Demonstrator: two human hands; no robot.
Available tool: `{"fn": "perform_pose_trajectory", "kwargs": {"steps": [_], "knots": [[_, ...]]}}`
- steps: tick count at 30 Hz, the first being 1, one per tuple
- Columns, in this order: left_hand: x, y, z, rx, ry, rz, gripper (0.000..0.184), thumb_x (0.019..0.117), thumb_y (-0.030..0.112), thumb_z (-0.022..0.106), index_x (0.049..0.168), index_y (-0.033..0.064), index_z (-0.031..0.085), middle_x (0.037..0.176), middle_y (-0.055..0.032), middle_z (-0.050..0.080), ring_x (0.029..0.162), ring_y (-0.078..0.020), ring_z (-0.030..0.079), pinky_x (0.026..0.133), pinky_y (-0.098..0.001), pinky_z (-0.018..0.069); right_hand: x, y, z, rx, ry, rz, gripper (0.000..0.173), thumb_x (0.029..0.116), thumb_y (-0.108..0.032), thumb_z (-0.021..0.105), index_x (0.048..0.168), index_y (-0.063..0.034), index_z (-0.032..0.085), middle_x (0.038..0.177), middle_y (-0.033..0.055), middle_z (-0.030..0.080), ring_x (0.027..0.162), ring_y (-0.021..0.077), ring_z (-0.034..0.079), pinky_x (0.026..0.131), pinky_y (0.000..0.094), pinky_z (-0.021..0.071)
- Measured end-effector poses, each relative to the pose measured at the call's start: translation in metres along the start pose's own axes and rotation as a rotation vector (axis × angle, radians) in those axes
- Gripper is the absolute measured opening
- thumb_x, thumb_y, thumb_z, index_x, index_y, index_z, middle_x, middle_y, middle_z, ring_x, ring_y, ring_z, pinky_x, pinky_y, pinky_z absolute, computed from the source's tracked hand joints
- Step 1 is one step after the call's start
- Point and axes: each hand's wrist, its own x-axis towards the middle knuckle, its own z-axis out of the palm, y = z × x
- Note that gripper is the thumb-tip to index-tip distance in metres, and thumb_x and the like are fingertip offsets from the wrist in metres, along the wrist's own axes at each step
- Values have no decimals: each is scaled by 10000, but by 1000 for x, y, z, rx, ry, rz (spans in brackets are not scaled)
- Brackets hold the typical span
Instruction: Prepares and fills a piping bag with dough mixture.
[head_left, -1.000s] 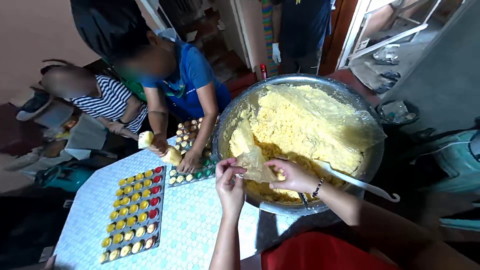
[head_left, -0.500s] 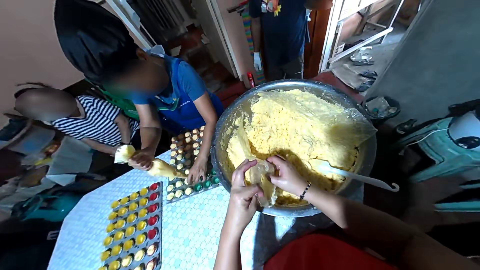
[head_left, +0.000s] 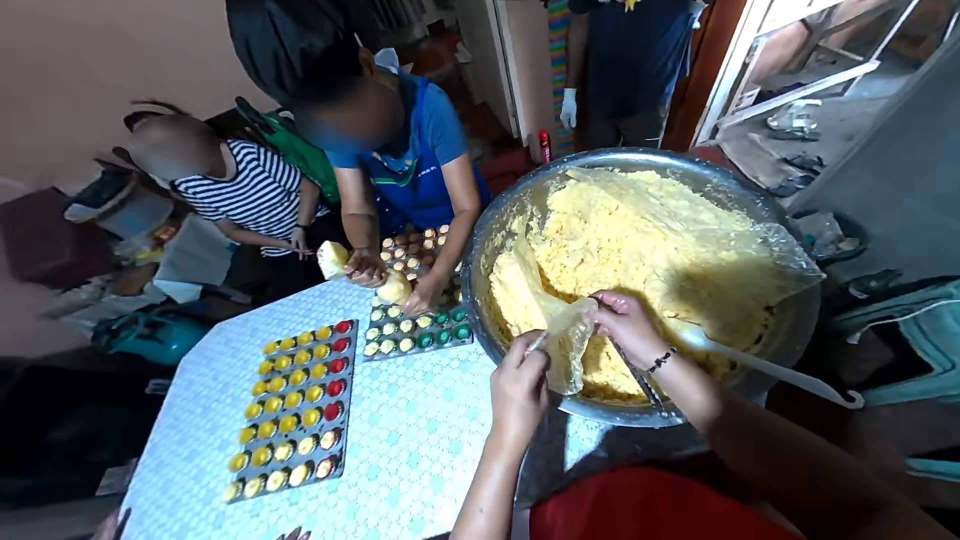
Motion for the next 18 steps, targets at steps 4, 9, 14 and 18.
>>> {"fn": "perform_pose_trajectory", "kwargs": {"steps": [4,9,14,18], "knots": [[-3,-3,2,78,-80,-102,277,844,-89,575,952,62,780,1361,-161,654,983,-258,746,790,-427,626,1,3,-4,53,-11,-13,130,990,-20,591,1071,19,684,945,92,705,770,134,685,709,294,600],[-6,-10,12,-33,-123,-189,246,971,204,665,1154,74,765,1373,-179,638,1095,-243,716,883,-397,610,-2,3,-5,122,-37,3,141,1005,-13,538,1060,22,663,942,92,698,808,153,697,761,325,612],[-3,-12,19,-16,-140,-231,309,851,-103,627,1087,29,777,1345,-162,669,1113,-273,719,939,-444,597,-3,-3,-18,77,-245,23,273,1002,-45,558,1257,-6,647,1186,111,685,990,185,695,853,360,603],[10,-19,2,105,-109,-296,376,875,-84,611,1227,-5,717,1260,-192,702,1025,-296,737,888,-473,602,0,-9,-44,-240,-275,55,523,986,-140,640,1491,-129,504,1396,132,593,1097,252,676,897,431,585]]}}
